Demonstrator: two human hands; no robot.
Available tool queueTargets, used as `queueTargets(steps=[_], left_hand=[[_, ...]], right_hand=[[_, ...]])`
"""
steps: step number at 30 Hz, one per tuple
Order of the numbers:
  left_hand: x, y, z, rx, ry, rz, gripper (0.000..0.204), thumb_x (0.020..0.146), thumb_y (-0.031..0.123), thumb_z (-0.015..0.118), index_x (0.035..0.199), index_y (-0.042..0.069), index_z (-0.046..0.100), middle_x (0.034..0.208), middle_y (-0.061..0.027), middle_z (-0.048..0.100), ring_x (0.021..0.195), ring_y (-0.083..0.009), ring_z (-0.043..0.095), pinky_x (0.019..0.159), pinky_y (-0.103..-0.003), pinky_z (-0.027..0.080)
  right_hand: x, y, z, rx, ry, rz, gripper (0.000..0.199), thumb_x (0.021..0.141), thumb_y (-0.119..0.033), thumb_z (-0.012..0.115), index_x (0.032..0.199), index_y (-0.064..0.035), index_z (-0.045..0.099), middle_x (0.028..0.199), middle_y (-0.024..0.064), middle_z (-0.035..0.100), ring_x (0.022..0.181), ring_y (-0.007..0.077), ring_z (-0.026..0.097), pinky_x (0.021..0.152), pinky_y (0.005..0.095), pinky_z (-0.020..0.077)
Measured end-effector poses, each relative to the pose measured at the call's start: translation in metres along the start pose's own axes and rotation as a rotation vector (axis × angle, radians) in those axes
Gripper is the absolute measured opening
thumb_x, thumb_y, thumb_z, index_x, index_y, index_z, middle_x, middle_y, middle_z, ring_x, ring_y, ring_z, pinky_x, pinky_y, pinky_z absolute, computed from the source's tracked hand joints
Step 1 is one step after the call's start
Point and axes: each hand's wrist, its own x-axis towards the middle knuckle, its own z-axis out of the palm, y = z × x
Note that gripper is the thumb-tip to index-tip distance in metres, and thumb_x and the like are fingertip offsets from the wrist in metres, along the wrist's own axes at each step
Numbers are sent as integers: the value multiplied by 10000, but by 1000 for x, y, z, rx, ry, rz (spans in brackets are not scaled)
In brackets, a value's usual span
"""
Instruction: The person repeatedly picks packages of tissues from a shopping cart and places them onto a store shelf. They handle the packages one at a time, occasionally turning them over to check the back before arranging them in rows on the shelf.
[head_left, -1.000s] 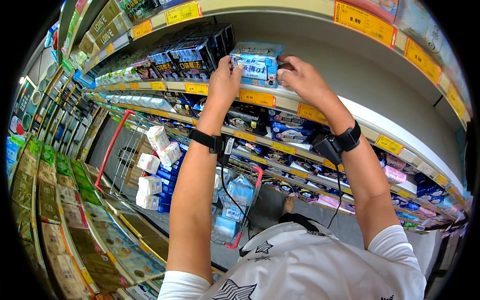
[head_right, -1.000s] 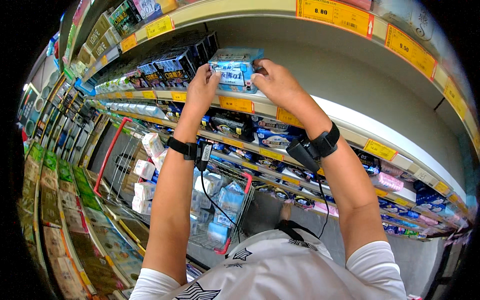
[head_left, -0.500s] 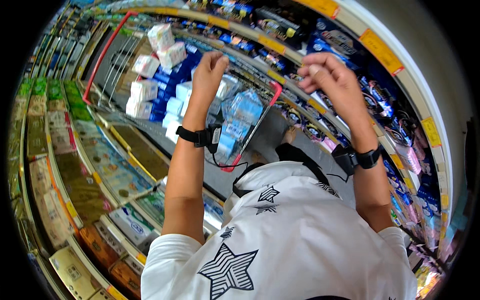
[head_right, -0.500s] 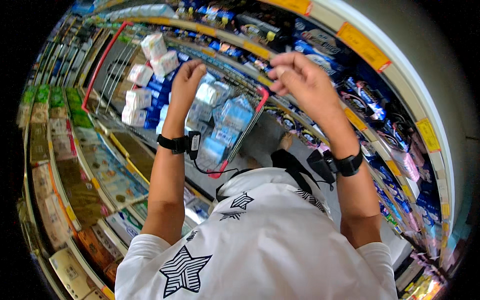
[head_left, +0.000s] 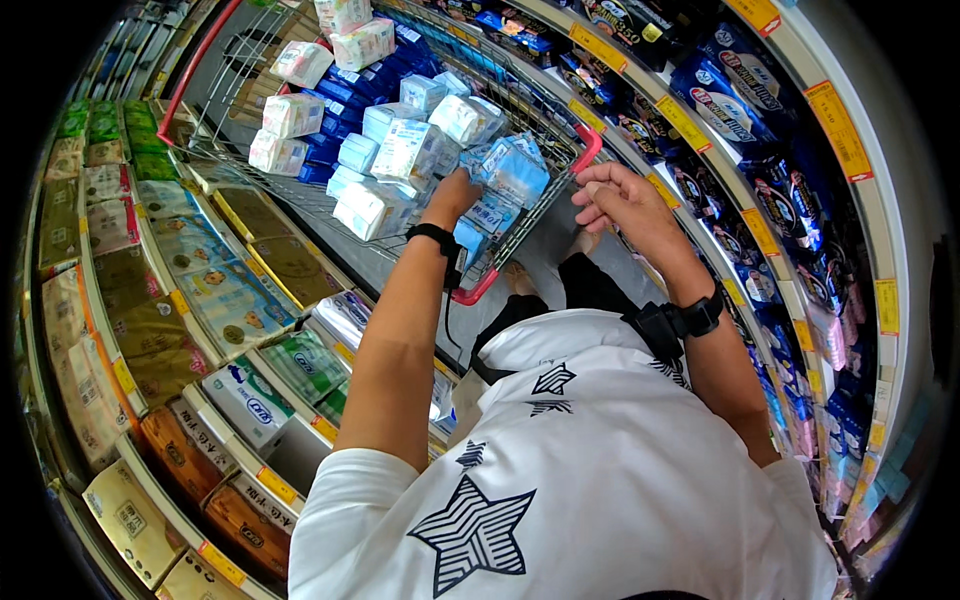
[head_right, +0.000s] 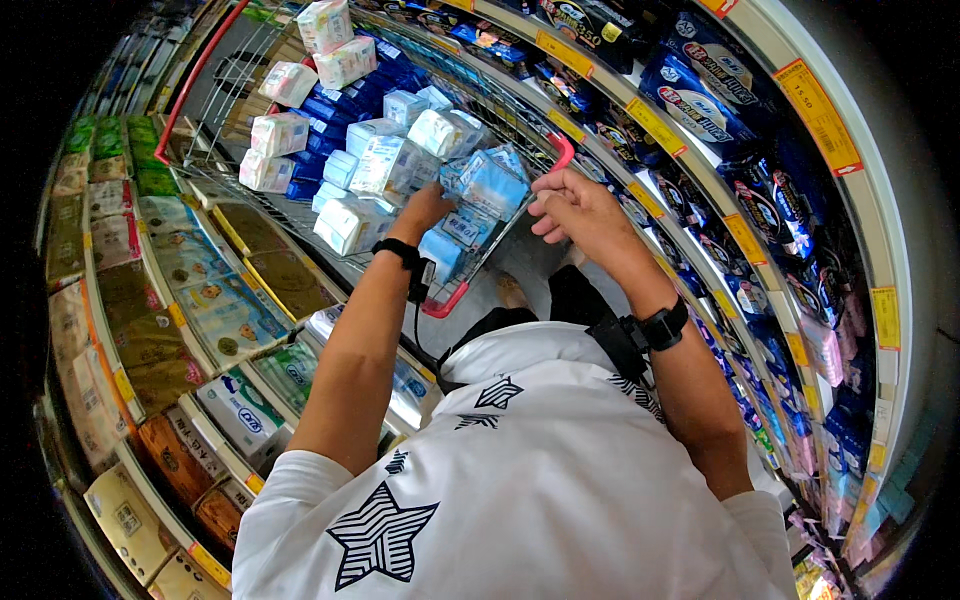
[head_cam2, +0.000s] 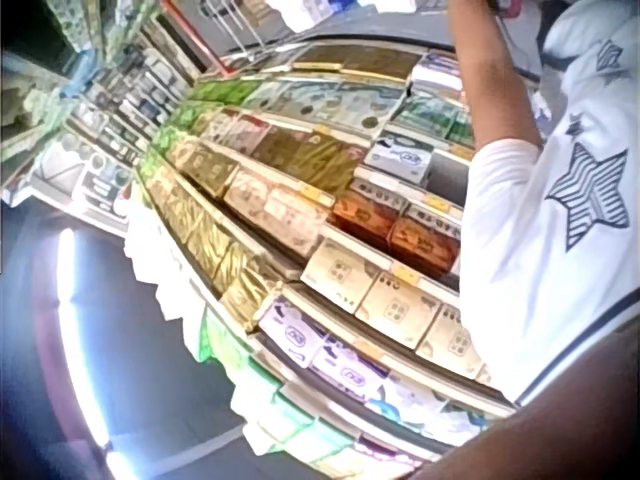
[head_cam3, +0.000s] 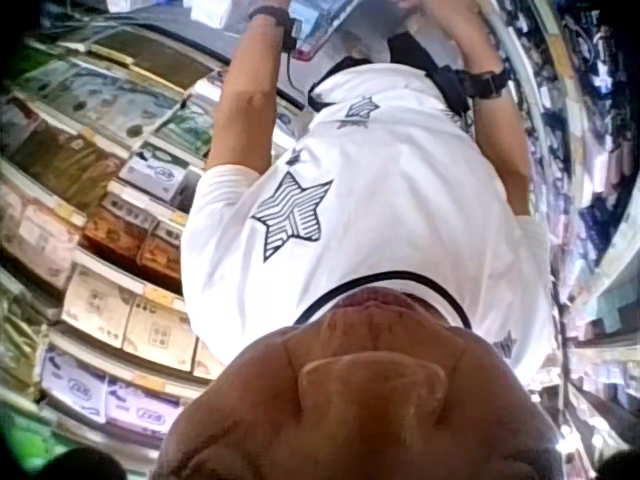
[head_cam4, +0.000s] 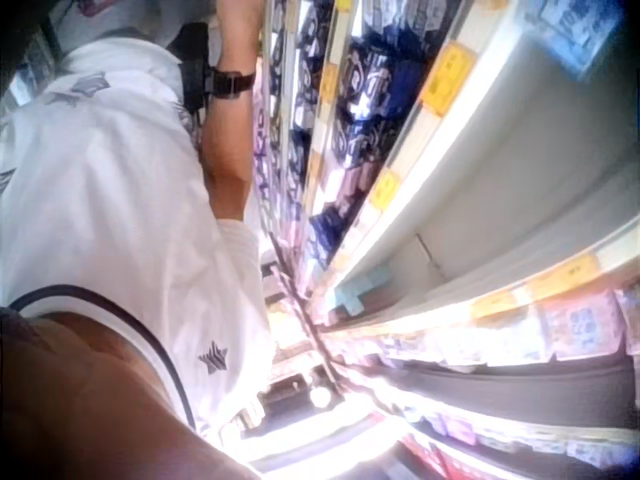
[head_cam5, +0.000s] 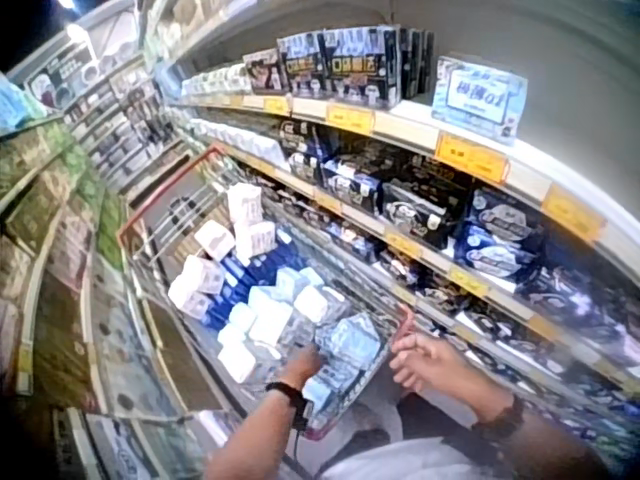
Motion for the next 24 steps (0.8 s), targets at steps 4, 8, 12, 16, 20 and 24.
queueTargets(steps=[4,8,12,16,20,24], left_hand=[[18,4,7,133,-185,-89,383,883,266,661,1127,-29,673,1167,-281,668,1095,-433,642,920,-492,521],[11,8,11,205,-155,-128,292,896,231,628,1056,3,716,1137,-239,694,1042,-422,670,876,-498,544],[0,15,8,250,-160,-113,257,920,210,588,1031,22,725,1157,-218,686,1034,-410,676,866,-502,551],[-12,22,-12,308,-151,39,278,889,212,631,1062,4,694,1208,-237,625,1028,-422,672,864,-503,556],[-48,50,-54,306,-37,106,301,863,189,664,1042,-51,641,1177,-252,630,996,-428,675,830,-500,566],[-80,56,-115,54,25,128,242,875,169,652,1001,-35,625,1036,-208,649,881,-360,683,803,-458,572]], right_hand=[[-1,0,-8,35,16,36,312,1021,-212,538,1250,-4,575,1061,111,663,875,161,681,747,279,558],[-1,4,-15,55,38,88,311,1021,-216,543,1245,-2,576,1054,108,658,870,158,679,746,276,558],[5,11,-17,65,36,90,316,1022,-222,543,1247,-2,576,1055,108,659,860,157,681,739,270,559],[11,10,-13,74,5,110,318,1024,-227,538,1249,-6,577,1062,108,661,858,154,681,738,266,557],[21,8,-6,80,-23,121,321,1021,-231,542,1248,-7,580,1073,101,661,882,156,681,754,263,556],[29,9,4,-11,-28,14,468,992,-304,601,1372,-44,512,1254,155,603,1077,207,640,900,328,523]])
